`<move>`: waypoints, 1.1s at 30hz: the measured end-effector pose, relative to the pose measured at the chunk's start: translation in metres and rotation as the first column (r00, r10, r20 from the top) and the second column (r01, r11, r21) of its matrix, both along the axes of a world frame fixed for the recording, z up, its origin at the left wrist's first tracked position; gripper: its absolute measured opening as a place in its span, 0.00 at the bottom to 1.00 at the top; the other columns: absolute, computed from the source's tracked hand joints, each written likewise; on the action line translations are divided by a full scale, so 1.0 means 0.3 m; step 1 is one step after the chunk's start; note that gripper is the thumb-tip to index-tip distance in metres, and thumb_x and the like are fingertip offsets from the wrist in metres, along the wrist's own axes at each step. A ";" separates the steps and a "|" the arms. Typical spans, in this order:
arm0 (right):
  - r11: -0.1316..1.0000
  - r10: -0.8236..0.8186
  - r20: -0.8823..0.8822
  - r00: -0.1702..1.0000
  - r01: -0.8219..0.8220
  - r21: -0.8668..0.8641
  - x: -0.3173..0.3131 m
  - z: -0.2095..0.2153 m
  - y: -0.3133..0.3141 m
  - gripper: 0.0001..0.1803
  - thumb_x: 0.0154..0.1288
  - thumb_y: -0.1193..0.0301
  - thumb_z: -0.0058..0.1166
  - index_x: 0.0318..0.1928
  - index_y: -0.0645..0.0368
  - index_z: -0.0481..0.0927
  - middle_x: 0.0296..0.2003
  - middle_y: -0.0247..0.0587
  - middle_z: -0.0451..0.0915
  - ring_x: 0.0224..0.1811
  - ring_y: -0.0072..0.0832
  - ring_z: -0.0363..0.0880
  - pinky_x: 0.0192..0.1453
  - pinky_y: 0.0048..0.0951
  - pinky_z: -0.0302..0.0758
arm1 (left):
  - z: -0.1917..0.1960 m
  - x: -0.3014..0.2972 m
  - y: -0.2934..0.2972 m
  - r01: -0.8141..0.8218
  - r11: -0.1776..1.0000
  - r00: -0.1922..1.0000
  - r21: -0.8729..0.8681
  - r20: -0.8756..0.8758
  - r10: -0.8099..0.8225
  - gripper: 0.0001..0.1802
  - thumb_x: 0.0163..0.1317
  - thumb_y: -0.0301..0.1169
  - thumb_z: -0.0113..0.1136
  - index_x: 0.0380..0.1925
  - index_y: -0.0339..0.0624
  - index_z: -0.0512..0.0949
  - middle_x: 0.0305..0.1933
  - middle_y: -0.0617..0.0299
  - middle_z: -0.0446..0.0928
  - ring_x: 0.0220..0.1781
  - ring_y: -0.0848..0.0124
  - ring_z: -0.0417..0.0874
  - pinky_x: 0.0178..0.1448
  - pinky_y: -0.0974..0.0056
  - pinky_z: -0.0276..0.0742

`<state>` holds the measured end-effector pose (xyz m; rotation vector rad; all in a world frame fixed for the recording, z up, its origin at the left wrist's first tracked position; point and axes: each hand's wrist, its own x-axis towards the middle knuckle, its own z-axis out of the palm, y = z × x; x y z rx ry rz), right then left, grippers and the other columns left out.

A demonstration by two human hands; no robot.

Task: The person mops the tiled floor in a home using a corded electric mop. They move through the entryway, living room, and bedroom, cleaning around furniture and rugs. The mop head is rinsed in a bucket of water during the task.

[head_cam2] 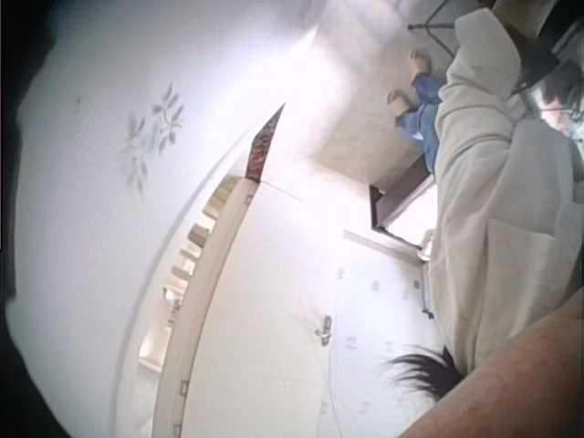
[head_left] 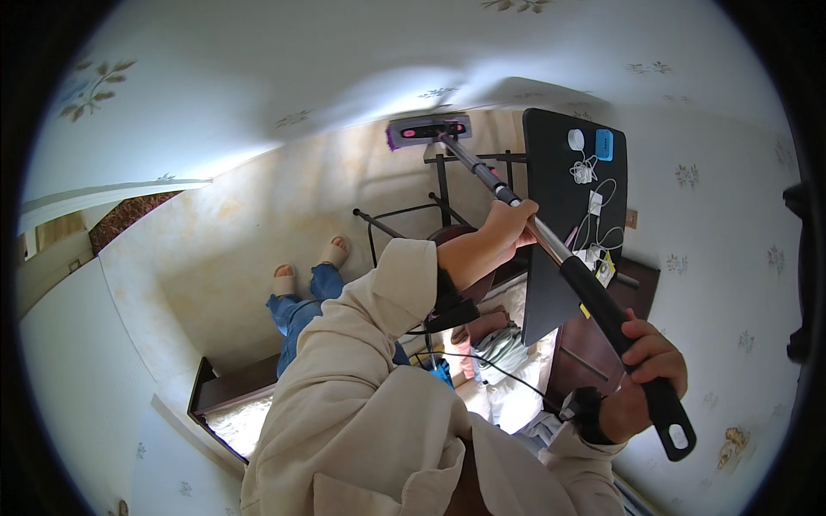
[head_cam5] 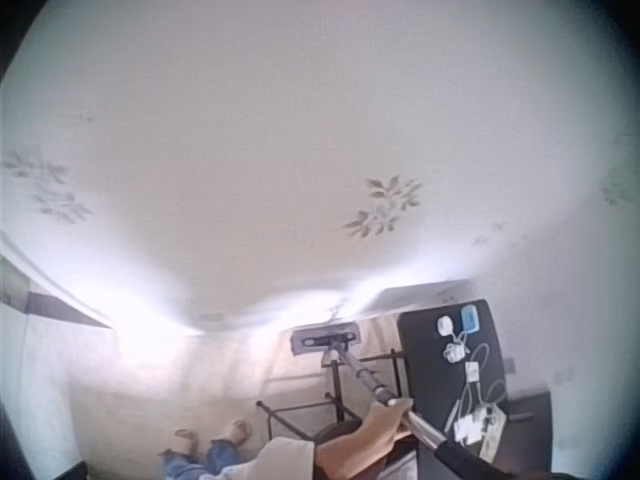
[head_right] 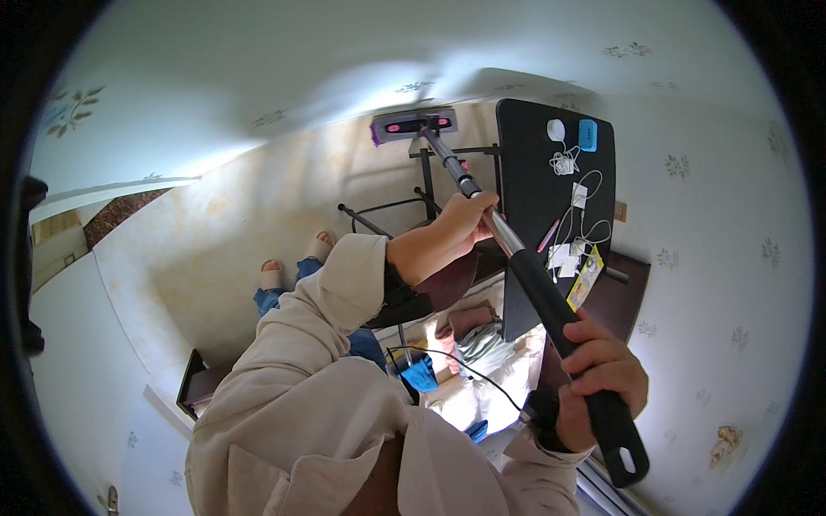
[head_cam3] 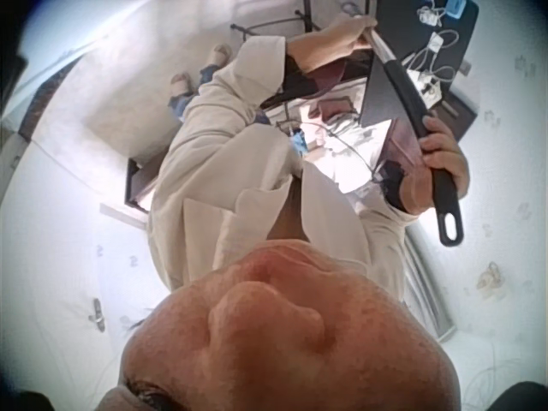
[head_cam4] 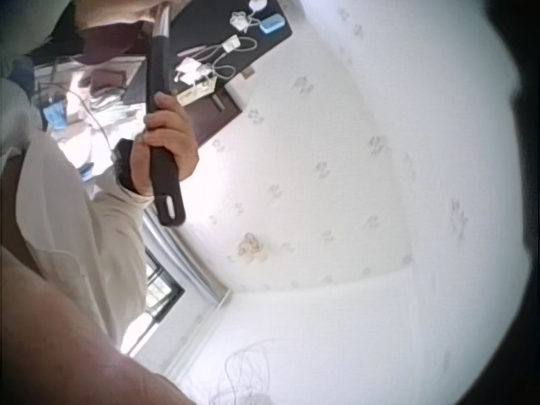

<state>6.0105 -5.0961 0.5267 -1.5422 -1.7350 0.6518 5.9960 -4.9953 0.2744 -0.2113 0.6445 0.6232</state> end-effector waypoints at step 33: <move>0.438 0.886 -0.208 0.414 -0.895 0.083 -0.664 0.272 -0.078 0.22 0.57 0.62 0.50 0.48 0.62 0.68 0.41 0.52 0.74 0.43 0.37 0.76 0.47 0.32 0.71 | -0.289 -1.215 -0.441 -0.374 0.901 0.925 -0.221 -0.152 0.347 0.07 0.52 0.30 0.53 0.21 0.39 0.68 0.20 0.60 0.71 0.22 0.67 0.73 0.25 0.65 0.72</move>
